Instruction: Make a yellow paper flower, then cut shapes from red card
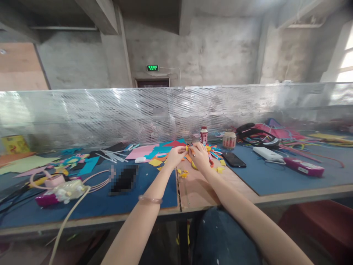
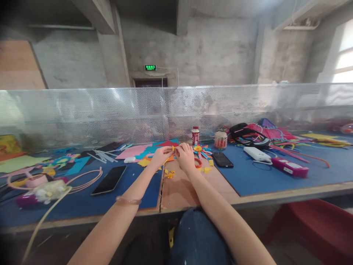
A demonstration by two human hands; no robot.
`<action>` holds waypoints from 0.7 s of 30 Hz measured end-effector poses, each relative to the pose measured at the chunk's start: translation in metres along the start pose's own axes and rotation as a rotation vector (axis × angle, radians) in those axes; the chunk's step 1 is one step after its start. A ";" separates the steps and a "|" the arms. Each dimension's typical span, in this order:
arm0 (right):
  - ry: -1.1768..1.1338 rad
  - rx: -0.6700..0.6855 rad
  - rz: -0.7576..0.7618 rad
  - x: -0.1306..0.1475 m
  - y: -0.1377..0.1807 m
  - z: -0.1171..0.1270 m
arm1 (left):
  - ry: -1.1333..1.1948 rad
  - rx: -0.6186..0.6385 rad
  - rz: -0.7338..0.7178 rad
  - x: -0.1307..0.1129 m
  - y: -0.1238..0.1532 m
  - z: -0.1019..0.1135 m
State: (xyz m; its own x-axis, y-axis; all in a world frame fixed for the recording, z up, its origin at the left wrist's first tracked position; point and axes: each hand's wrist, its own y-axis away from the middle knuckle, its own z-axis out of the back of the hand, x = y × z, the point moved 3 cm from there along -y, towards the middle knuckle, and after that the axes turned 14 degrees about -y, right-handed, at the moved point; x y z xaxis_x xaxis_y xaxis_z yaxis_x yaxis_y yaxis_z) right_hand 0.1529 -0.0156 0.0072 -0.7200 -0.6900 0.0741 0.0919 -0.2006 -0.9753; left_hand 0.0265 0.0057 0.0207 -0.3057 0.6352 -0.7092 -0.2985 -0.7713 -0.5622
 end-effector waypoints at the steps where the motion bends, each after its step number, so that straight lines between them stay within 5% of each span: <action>1: -0.005 0.007 0.000 -0.001 0.000 0.000 | -0.001 0.007 -0.008 0.000 0.000 0.000; 21: -0.449 -0.013 -0.221 -0.011 0.000 -0.007 | -0.050 0.043 -0.026 0.008 -0.002 -0.001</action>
State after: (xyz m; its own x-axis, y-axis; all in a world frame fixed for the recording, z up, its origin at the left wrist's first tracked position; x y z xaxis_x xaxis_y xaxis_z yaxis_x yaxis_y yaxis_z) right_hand 0.1560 -0.0026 0.0053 -0.3539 -0.8637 0.3588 -0.0402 -0.3692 -0.9285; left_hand 0.0255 0.0123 0.0156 -0.3417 0.6573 -0.6717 -0.3456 -0.7525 -0.5606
